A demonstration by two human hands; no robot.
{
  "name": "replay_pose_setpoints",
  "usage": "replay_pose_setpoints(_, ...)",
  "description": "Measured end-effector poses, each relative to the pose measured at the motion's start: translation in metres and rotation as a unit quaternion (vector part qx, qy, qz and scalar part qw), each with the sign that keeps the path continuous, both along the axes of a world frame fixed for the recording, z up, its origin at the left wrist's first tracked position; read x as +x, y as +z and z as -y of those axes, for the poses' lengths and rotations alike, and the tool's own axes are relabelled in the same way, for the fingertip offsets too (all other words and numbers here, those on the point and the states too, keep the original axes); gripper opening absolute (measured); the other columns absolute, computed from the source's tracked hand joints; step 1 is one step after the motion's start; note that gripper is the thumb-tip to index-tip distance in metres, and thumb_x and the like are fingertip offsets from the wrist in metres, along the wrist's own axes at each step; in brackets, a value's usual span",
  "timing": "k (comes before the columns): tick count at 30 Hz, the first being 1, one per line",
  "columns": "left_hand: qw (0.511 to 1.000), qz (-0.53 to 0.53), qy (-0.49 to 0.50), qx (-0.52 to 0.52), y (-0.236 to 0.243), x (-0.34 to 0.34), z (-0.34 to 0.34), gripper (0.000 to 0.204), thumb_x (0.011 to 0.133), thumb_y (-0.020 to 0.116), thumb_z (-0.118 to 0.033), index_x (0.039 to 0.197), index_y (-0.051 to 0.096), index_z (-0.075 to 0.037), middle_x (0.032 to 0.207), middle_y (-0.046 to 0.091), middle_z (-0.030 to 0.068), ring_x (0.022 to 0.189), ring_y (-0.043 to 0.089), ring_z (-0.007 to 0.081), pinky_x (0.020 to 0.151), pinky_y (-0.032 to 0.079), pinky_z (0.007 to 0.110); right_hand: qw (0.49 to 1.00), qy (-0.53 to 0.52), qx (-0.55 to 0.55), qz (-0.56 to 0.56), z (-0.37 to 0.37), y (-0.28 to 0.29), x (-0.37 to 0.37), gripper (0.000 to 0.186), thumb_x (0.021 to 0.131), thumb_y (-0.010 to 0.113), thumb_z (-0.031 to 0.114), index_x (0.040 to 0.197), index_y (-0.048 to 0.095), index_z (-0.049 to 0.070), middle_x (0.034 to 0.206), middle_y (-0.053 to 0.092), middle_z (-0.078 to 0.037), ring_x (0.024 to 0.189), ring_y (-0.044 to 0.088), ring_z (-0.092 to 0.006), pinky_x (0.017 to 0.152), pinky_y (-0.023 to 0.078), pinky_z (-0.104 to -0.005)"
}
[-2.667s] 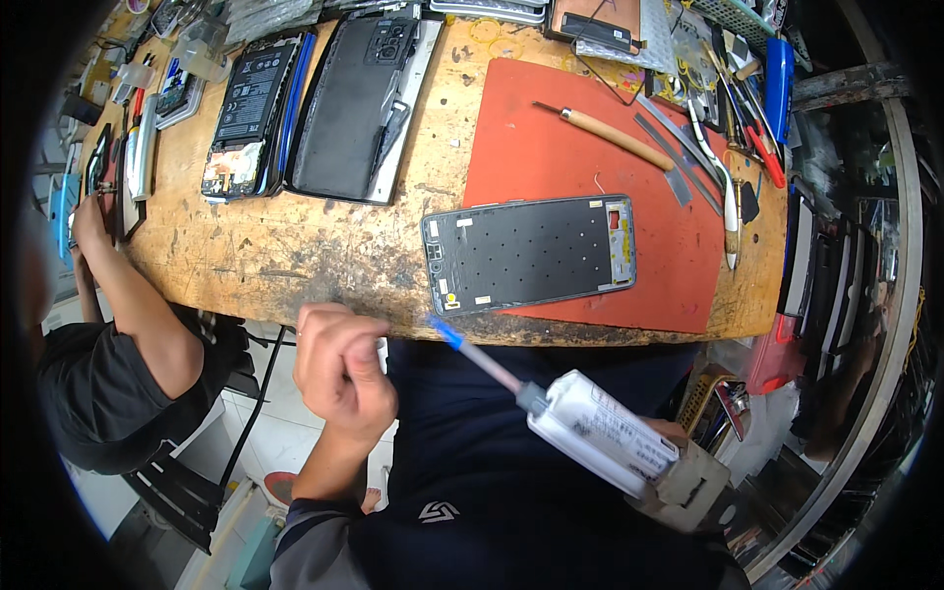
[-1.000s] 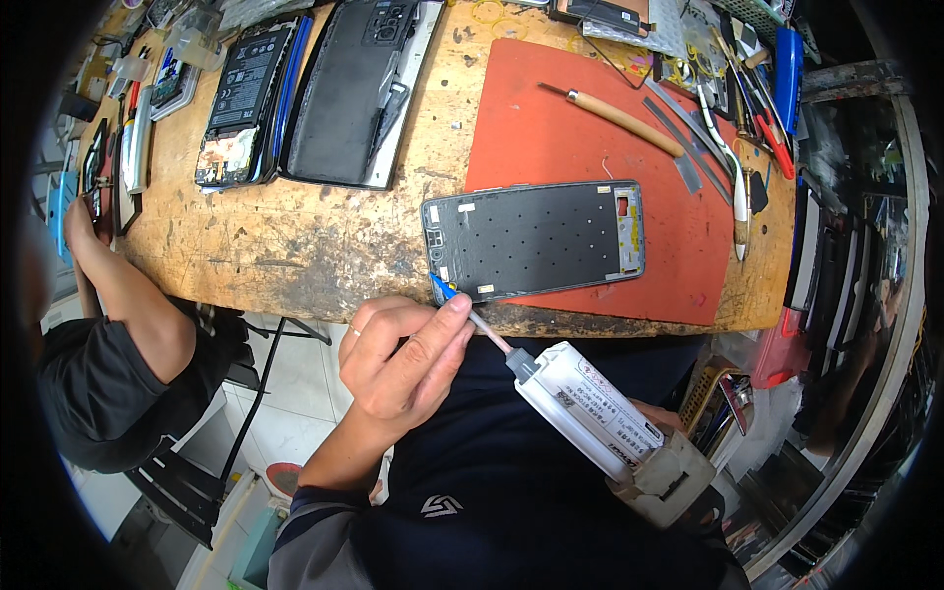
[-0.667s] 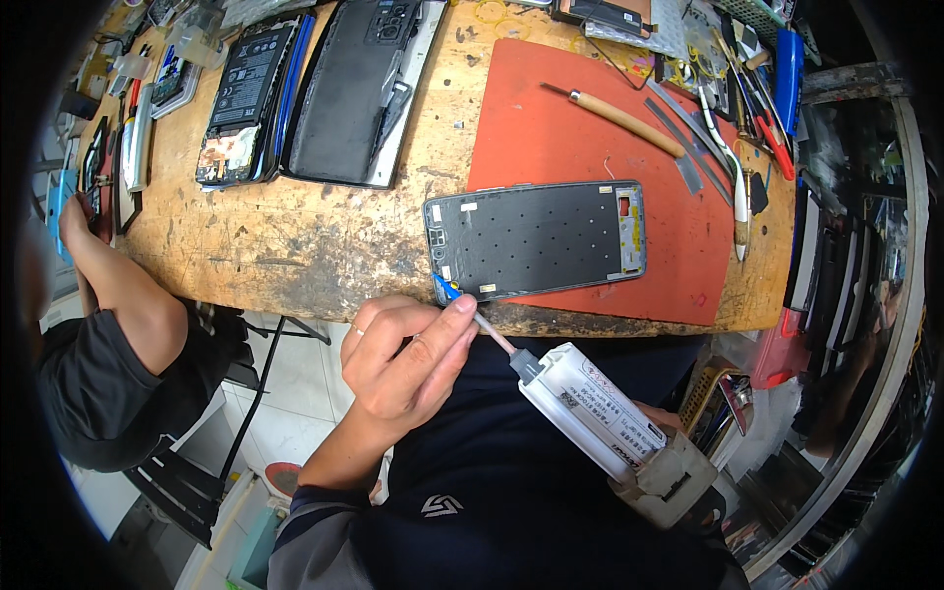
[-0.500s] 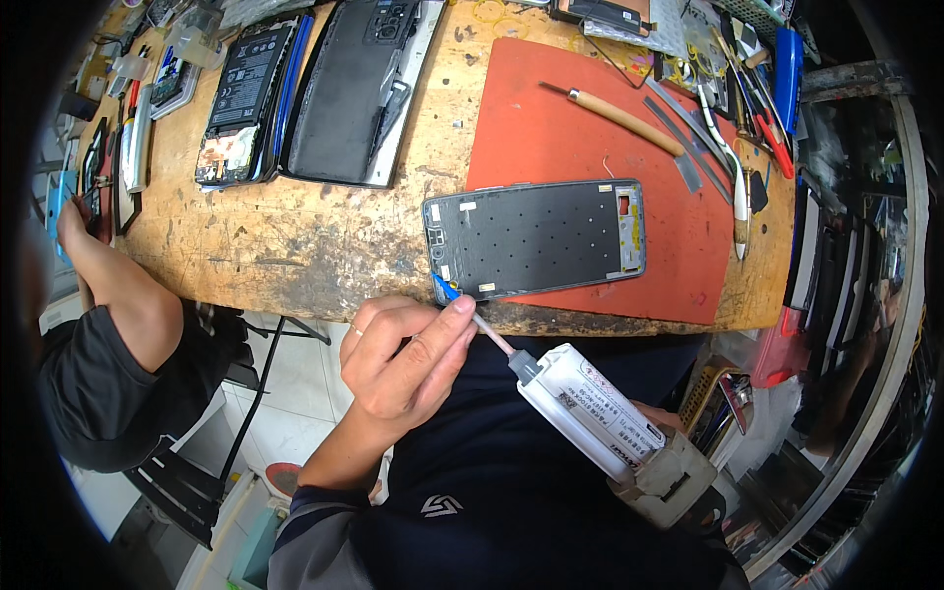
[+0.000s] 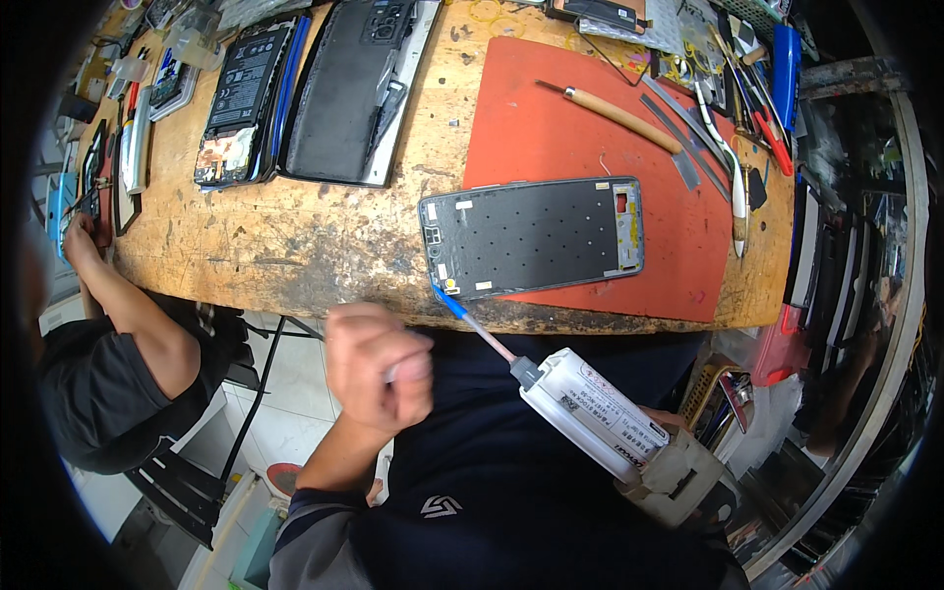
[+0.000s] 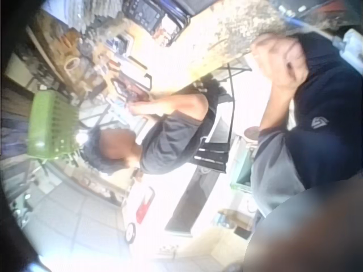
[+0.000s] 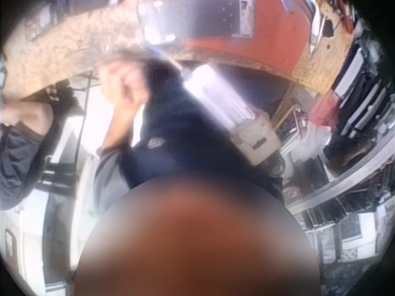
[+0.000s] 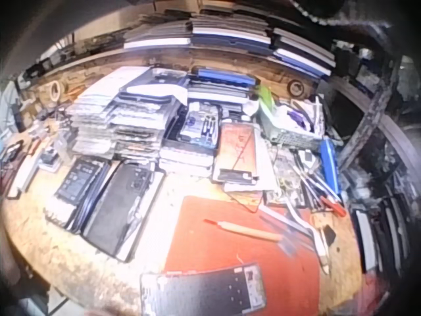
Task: The person applies adhesive along the edges of a smartphone back cover using a syringe, wipes excess adhesive, and then secures the back cover with rubber bands. The person handles the phone and tools on a cluttered workbench.
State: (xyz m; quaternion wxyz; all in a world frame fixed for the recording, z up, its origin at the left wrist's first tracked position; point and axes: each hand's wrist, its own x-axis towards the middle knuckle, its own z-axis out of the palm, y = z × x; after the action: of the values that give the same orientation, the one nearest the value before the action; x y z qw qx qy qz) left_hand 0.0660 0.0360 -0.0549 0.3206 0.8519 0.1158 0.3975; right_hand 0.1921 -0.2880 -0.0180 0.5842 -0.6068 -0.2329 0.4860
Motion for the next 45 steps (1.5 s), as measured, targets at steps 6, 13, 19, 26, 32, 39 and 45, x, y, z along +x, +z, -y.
replay_pose_setpoints(6,0.984,-0.166,-0.025,0.063,0.02,0.002,-0.044,0.035,0.082,0.079,-0.023,0.089,0.047,-0.01,0.111,0.065,0.0179,0.109,0.063,0.0393,0.104,0.04,0.056,0.998,0.042,0.009,0.037,0.0,0.011,0.012,0.027,0.085,0.078,0.008,0.098,0.062,-0.01,0.102,0.068,-0.027,0.095,0.071,-0.0415,0.083,0.06,-0.0479)
replay_pose_setpoints(13,0.952,-0.254,-0.147,0.086,0.038,0.031,-0.073,0.055,0.076,0.086,-0.028,0.1,0.039,-0.014,0.148,0.061,0.0244,0.152,0.038,0.0467,0.124,0.009,0.066,0.991,0.093,0.005,0.092,-0.006,0.024,0.029,0.028,0.085,0.079,0.009,0.099,0.062,-0.01,0.101,0.068,-0.026,0.095,0.071,-0.0414,0.082,0.06,-0.0476)
replay_pose_setpoints(19,0.945,-0.241,-0.209,0.074,0.032,0.04,-0.084,0.059,0.077,0.09,-0.032,0.101,0.039,-0.016,0.141,0.067,0.0206,0.148,0.045,0.0438,0.125,0.008,0.064,0.985,0.12,-0.006,0.123,-0.008,0.04,0.04,0.029,0.085,0.079,0.01,0.099,0.063,-0.009,0.101,0.068,-0.026,0.094,0.071,-0.0414,0.082,0.06,-0.0473)
replay_pose_setpoints(26,0.948,-0.219,-0.212,0.09,0.031,0.042,-0.086,0.059,0.078,0.091,-0.031,0.099,0.038,-0.016,0.141,0.067,0.0193,0.143,0.05,0.0416,0.125,0.011,0.062,0.979,0.122,0.021,0.161,-0.007,0.044,0.051,0.033,0.083,0.081,0.014,0.1,0.063,-0.008,0.099,0.068,-0.024,0.092,0.071,-0.0412,0.08,0.06,-0.0462)
replay_pose_setpoints(32,0.949,-0.211,-0.205,0.111,0.03,0.041,-0.085,0.058,0.077,0.091,-0.03,0.098,0.038,-0.015,0.141,0.067,0.0188,0.141,0.052,0.0412,0.124,0.014,0.063,0.983,0.116,-0.024,0.138,0.001,0.042,0.052,0.033,0.084,0.08,0.016,0.097,0.062,-0.009,0.096,0.067,-0.024,0.087,0.07,-0.0417,0.075,0.059,-0.0453)
replay_pose_setpoints(39,0.956,-0.189,-0.198,0.105,0.029,0.041,-0.082,0.055,0.075,0.09,-0.022,0.097,0.04,-0.015,0.143,0.066,0.0132,0.137,0.054,0.0378,0.123,0.016,0.062,0.977,0.131,0.015,0.168,0.008,0.043,0.051,0.031,0.085,0.078,0.016,0.096,0.061,-0.008,0.096,0.067,-0.024,0.085,0.07,-0.0395,0.073,0.059,-0.0432)
replay_pose_setpoints(45,0.959,-0.184,-0.19,0.102,0.027,0.041,-0.081,0.055,0.073,0.089,-0.018,0.098,0.04,-0.015,0.144,0.065,0.0114,0.137,0.054,0.0373,0.123,0.018,0.062,0.976,0.121,-0.013,0.182,0.011,0.05,0.046,0.031,0.085,0.079,0.015,0.095,0.062,-0.008,0.095,0.067,-0.024,0.084,0.07,-0.0387,0.072,0.059,-0.0425)
